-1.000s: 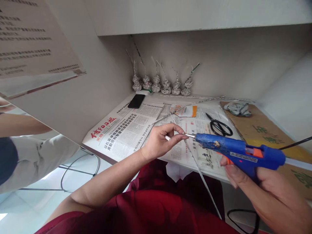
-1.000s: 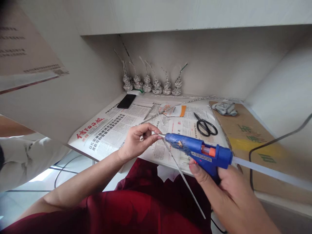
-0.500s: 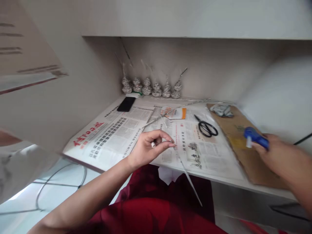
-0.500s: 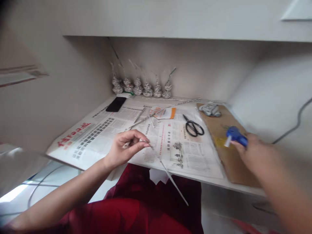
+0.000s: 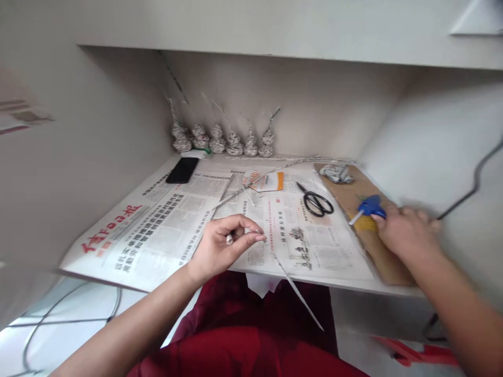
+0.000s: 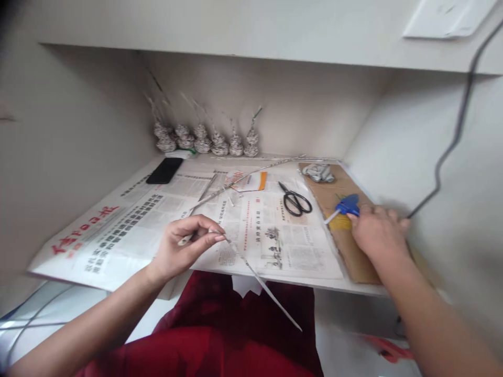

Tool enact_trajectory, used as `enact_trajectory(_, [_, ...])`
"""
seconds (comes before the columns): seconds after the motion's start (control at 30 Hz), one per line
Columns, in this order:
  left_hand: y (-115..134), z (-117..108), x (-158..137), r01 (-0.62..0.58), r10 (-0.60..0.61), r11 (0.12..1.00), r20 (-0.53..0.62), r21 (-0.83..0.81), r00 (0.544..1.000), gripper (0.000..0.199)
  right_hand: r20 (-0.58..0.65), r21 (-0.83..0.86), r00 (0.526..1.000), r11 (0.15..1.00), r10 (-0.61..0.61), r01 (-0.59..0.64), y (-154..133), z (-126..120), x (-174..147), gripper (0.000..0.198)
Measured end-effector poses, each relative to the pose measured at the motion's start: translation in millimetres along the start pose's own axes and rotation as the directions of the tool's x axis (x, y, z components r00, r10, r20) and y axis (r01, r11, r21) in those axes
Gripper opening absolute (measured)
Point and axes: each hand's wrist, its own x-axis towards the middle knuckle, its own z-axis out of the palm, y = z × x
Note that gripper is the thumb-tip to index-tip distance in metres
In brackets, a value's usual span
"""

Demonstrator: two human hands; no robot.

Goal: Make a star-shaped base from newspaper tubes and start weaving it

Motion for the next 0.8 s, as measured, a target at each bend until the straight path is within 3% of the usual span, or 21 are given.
enact_trajectory(0.07, [0.4, 0.5, 0.9, 0.044, -0.044, 0.998, 0.002, -0.038, 0.999, 0.012, -0.026, 0.11, 0.998, 0.992, 0.065, -0.062, -25.1, -18.3, 2.5, 0.036])
enact_trajectory(0.13, [0.1, 1.3, 1.8, 0.084, -0.084, 0.994, 0.001, -0.075, 0.996, 0.014, 0.042, 0.391, 0.996, 0.917, 0.073, -0.083, -61.9, -41.7, 3.3, 0.036])
enact_trajectory(0.2, [0.7, 2.1, 3.1, 0.108, -0.108, 0.988, 0.004, -0.108, 0.994, 0.014, 0.263, 0.738, 0.964, 0.651, -0.033, -0.178, -105.0, -65.3, 1.8, 0.03])
enact_trajectory(0.27, [3.1, 2.7, 4.7, 0.119, -0.118, 0.983, 0.017, -0.138, 0.993, 0.013, 0.377, 0.911, 0.888, 0.281, -0.265, -0.303, -145.7, -84.2, -0.5, 0.026])
enact_trajectory(0.3, [4.9, 2.8, 5.5, 0.121, -0.119, 0.98, 0.025, -0.157, 0.993, 0.013, 0.374, 0.926, 0.856, 0.096, -0.357, -0.365, -162.6, -91.0, -1.6, 0.027])
enact_trajectory(0.37, [8.7, 2.4, 6.7, 0.121, -0.117, 0.971, 0.035, -0.204, 0.993, 0.012, 0.348, 0.881, 0.845, -0.167, -0.405, -0.443, -187.1, -98.8, -3.1, 0.024])
enact_trajectory(0.43, [11.5, 1.9, 6.7, 0.124, -0.122, 0.962, 0.022, -0.241, 0.992, 0.012, 0.358, 0.82, 0.854, -0.311, -0.379, -0.481, -199.9, -100.0, -4.6, 0.021])
enact_trajectory(0.53, [12.0, 1.4, 4.3, 0.13, -0.135, 0.959, -0.005, -0.25, 0.991, 0.014, 0.388, 0.781, 0.863, -0.382, -0.325, -0.495, -205.8, -93.9, -8.4, 0.02])
enact_trajectory(0.63, [10.0, 1.2, 1.3, 0.091, -0.093, 0.973, 0.002, -0.213, 0.996, 0.015, 0.397, 0.791, 0.868, -0.368, -0.298, -0.488, -204.3, -89.5, -13.3, 0.019])
enact_trajectory(0.7, [9.1, 0.3, 0.7, 0.046, -0.043, 0.987, 0.027, -0.156, 0.999, 0.014, 0.392, 0.84, 0.882, -0.29, -0.263, -0.459, -200.3, -93.4, -15.3, 0.019])
enact_trajectory(0.8, [9.5, -3.1, 2.5, -0.069, 0.07, 0.997, 0.031, -0.022, 0.997, 0.013, 0.265, 0.959, 0.956, -0.064, -0.129, -0.275, -192.4, -110.7, -15.6, 0.012])
